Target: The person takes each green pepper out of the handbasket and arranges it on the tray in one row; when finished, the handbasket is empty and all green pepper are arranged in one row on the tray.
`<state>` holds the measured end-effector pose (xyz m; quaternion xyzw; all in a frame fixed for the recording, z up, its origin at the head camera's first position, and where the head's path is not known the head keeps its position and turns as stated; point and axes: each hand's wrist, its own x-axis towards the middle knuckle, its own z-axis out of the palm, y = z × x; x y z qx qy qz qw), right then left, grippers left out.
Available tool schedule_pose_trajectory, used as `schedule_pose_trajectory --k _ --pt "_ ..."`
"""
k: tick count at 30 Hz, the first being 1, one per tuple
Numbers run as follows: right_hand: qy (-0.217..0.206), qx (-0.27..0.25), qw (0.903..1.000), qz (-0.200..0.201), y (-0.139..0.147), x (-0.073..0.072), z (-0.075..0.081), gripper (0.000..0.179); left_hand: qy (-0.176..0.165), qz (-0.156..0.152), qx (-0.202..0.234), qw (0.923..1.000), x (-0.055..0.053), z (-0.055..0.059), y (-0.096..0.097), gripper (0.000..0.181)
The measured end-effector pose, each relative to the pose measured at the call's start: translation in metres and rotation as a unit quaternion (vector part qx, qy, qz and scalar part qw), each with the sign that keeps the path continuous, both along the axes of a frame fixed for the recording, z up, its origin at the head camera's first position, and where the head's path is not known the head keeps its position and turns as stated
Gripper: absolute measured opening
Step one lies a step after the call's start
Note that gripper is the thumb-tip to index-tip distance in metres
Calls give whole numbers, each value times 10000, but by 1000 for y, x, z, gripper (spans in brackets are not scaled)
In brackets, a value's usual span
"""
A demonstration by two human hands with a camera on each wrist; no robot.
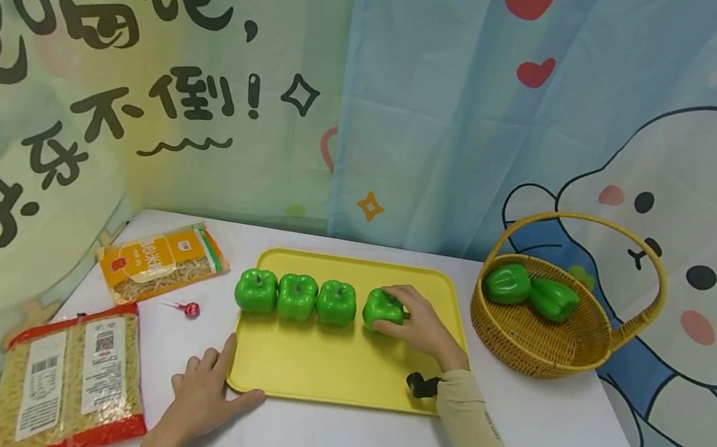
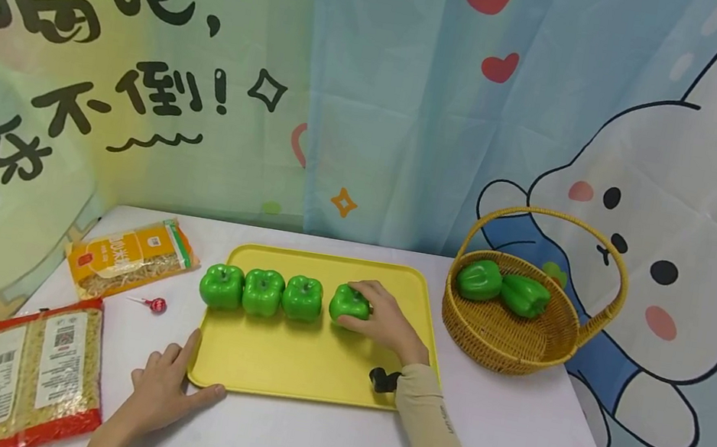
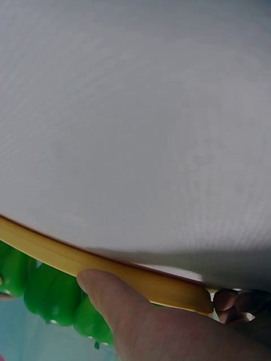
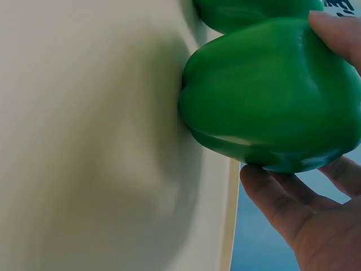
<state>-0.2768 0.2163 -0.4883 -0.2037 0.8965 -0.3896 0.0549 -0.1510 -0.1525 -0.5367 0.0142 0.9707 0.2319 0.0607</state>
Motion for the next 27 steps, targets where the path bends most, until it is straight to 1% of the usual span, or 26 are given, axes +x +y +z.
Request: schedule_pose_trajectory --k 8,16,27 --pt "172 139 9997 66 -5 -1 -1 68 -41 -22 -16 10000 -1 -1 0 116" --pt "220 144 9996 116 -10 -1 -2 65 -80 9 -11 10000 0 -1 0 115" --pt "199 203 9995 98 -11 -2 -2 69 -20 3 -28 10000 -1 -2 0 115"
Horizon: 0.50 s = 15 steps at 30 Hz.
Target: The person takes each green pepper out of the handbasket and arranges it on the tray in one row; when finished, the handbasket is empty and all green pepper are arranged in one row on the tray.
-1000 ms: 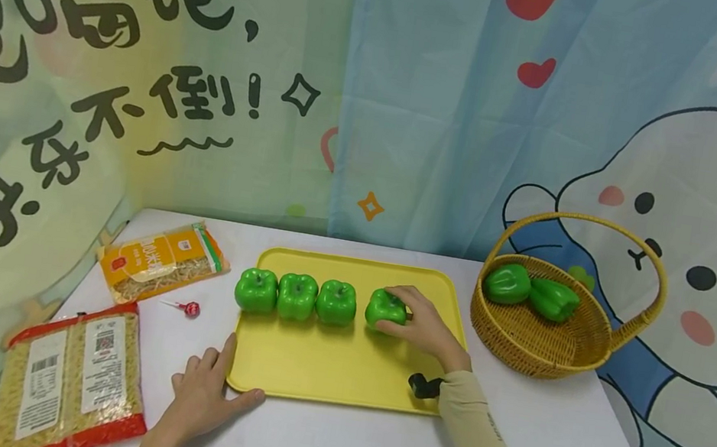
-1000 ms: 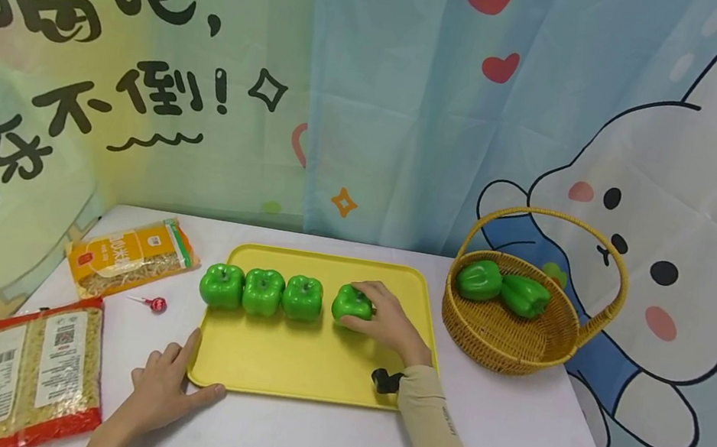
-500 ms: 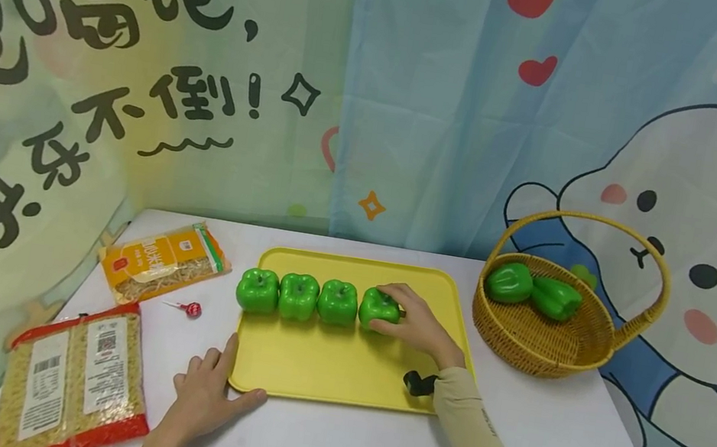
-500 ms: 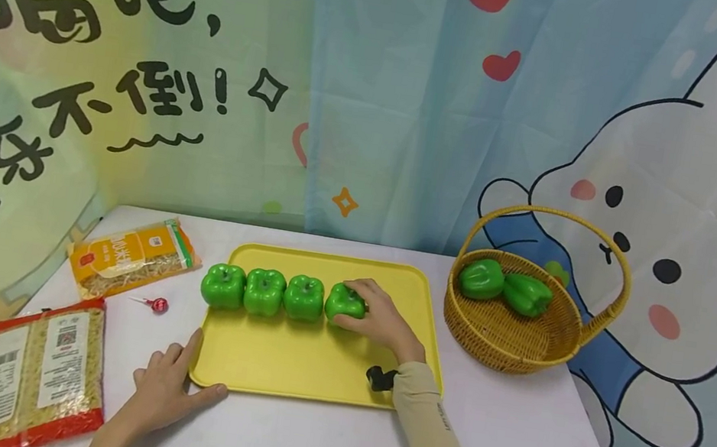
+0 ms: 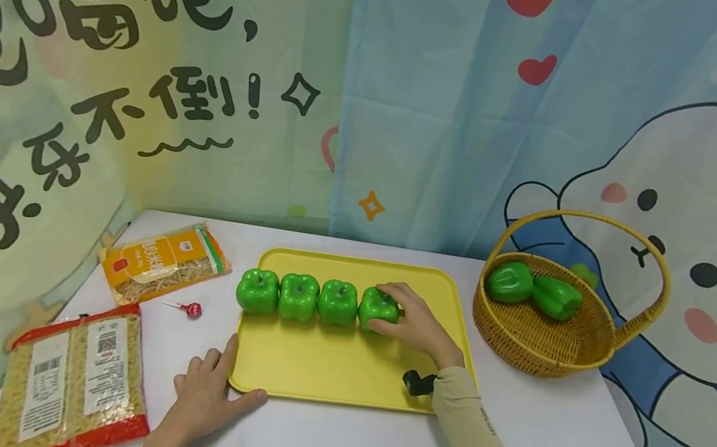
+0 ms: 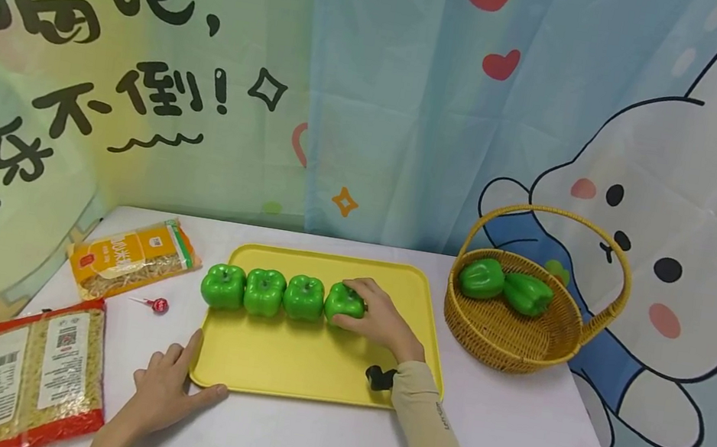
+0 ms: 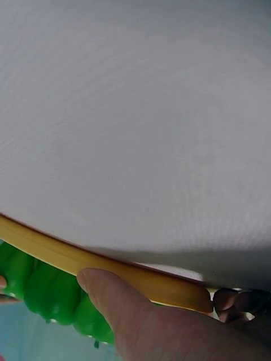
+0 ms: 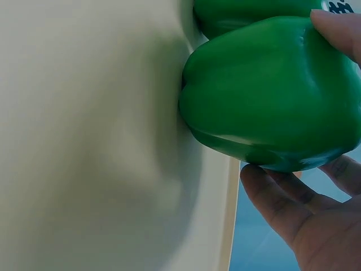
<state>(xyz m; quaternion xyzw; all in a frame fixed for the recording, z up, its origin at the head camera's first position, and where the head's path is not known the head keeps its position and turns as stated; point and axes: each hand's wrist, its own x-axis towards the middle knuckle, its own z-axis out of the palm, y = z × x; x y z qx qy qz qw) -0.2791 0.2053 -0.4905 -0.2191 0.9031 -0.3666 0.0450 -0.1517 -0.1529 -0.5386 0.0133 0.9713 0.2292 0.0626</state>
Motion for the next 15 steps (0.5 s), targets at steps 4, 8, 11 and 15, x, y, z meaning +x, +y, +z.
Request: schedule_pose_trajectory --k 4,8,11,15 --pt "2 -3 10000 -8 0 -1 0 70 6 1 11 10000 0 0 0 115" --pt "43 7 10000 -13 0 -1 0 72 17 0 -1 10000 0 0 0 115" --pt "25 -7 10000 -36 0 0 1 73 20 1 -11 10000 0 0 0 115" --pt "-208 -113 9997 -93 3 1 3 78 6 6 -16 10000 0 0 0 115"
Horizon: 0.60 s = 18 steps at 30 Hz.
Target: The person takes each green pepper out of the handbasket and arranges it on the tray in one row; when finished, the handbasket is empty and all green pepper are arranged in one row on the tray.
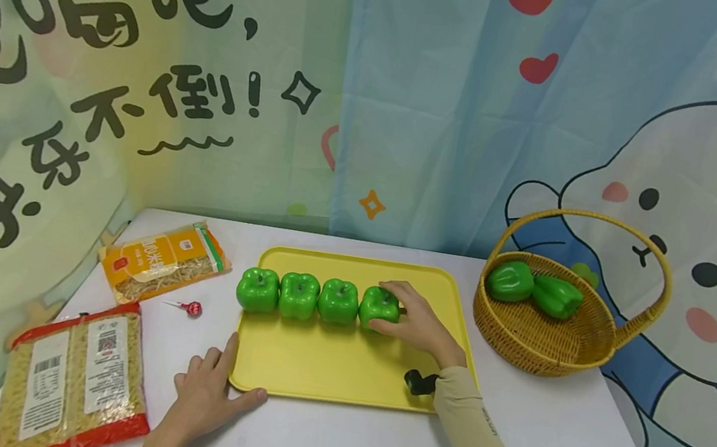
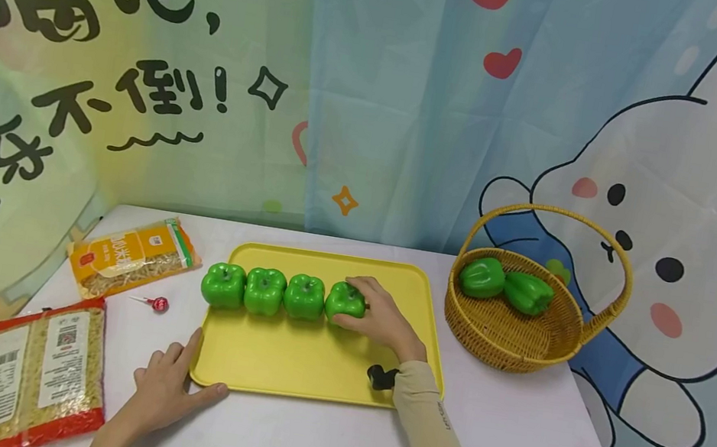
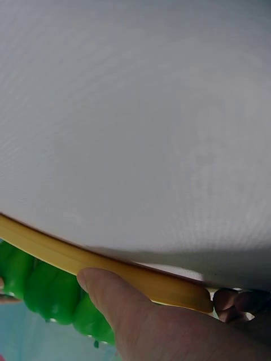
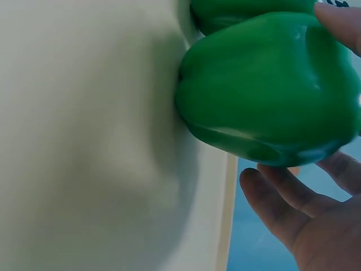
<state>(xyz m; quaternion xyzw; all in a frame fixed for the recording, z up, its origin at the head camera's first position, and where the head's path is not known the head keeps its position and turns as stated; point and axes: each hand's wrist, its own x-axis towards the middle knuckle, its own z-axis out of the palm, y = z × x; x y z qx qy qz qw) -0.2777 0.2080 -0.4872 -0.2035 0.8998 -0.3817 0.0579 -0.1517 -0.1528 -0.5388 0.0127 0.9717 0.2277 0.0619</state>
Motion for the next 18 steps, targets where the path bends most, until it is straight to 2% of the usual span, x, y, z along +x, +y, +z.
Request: schedule_pose_trajectory --k 3,8,15,18 --pt "-87 52 9999 -101 5 3 6 82 -6 -10 10 10000 0 0 1 116" --pt "80 288 9993 -245 22 10 20 86 -29 -22 17 10000 0 0 1 116" --pt "595 580 9943 -666 61 15 47 81 -72 -26 31 10000 0 0 0 117" --pt "572 812 9910 -898 81 14 57 82 -68 -20 23 10000 0 0 -1 116"
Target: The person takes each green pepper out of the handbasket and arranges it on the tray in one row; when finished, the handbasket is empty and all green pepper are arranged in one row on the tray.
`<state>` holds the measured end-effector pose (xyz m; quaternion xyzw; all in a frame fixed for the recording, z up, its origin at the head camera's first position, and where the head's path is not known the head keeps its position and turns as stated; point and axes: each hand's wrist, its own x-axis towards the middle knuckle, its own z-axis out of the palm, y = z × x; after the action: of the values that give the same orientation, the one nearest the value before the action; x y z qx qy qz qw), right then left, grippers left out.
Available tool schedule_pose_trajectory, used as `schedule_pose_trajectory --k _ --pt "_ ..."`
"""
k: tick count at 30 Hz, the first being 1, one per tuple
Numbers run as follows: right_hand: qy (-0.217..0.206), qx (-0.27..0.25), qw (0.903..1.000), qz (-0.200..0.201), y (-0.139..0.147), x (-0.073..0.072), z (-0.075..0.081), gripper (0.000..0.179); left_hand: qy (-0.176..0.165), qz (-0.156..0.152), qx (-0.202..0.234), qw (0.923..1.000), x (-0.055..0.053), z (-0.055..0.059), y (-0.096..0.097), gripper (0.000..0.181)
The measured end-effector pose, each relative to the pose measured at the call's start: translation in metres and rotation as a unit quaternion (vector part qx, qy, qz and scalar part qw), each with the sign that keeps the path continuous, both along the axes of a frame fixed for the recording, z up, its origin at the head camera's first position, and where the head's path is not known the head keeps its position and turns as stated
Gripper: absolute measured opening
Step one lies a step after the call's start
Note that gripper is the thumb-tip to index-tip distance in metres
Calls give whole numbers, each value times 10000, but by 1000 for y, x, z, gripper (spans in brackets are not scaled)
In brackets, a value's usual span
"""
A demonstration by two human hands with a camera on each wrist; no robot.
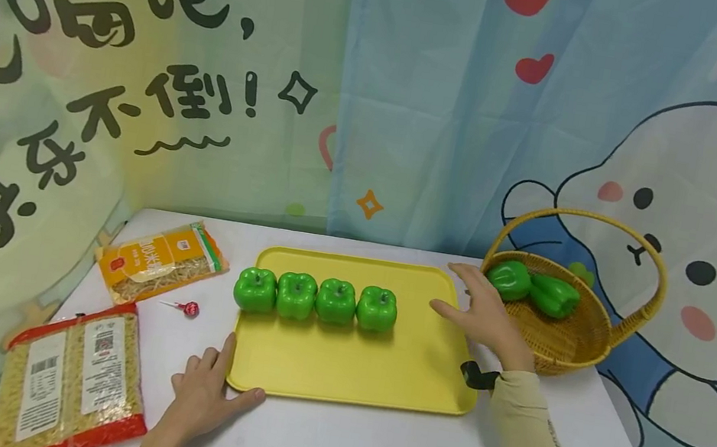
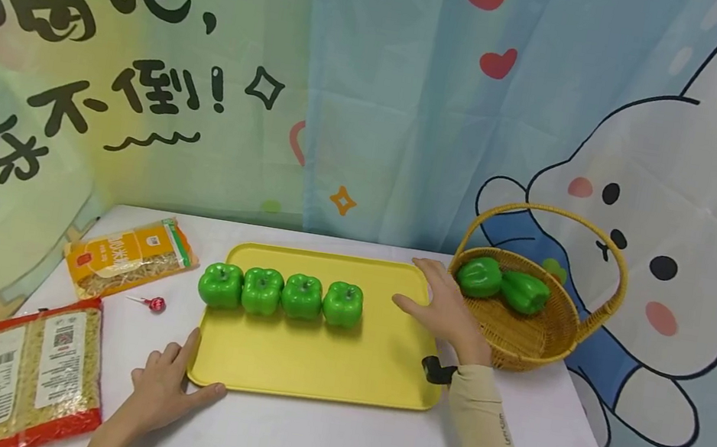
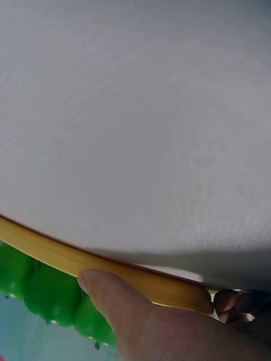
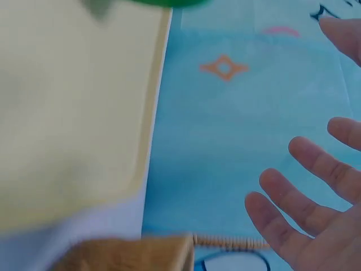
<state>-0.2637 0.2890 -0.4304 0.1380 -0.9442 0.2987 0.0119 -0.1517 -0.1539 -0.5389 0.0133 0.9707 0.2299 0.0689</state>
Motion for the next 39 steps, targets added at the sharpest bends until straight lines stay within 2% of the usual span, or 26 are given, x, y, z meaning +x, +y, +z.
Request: schedule_pose_trajectory --k 10,13,17,26,33,39 --pt "-274 709 9947 -687 72 -15 15 87 -53 -10 17 10000 0 2 1 116" --pt "-339 880 9924 -788 91 -22 17 87 -63 -8 17 10000 0 3 1 116" --pt "-420 969 9910 -819 112 -31 13 88 -72 -6 -5 10000 1 2 0 116" --pt "-775 1351 9848 -763 143 -54 2 89 -123 13 -39 9999 0 3 2 116" --pt "-903 1683 9752 -1118 169 -57 5 93 -84 2 8 10000 0 3 3 115" --pt "-801 1684 9744 -1256 185 -60 3 93 -46 35 -24 10000 0 2 1 115"
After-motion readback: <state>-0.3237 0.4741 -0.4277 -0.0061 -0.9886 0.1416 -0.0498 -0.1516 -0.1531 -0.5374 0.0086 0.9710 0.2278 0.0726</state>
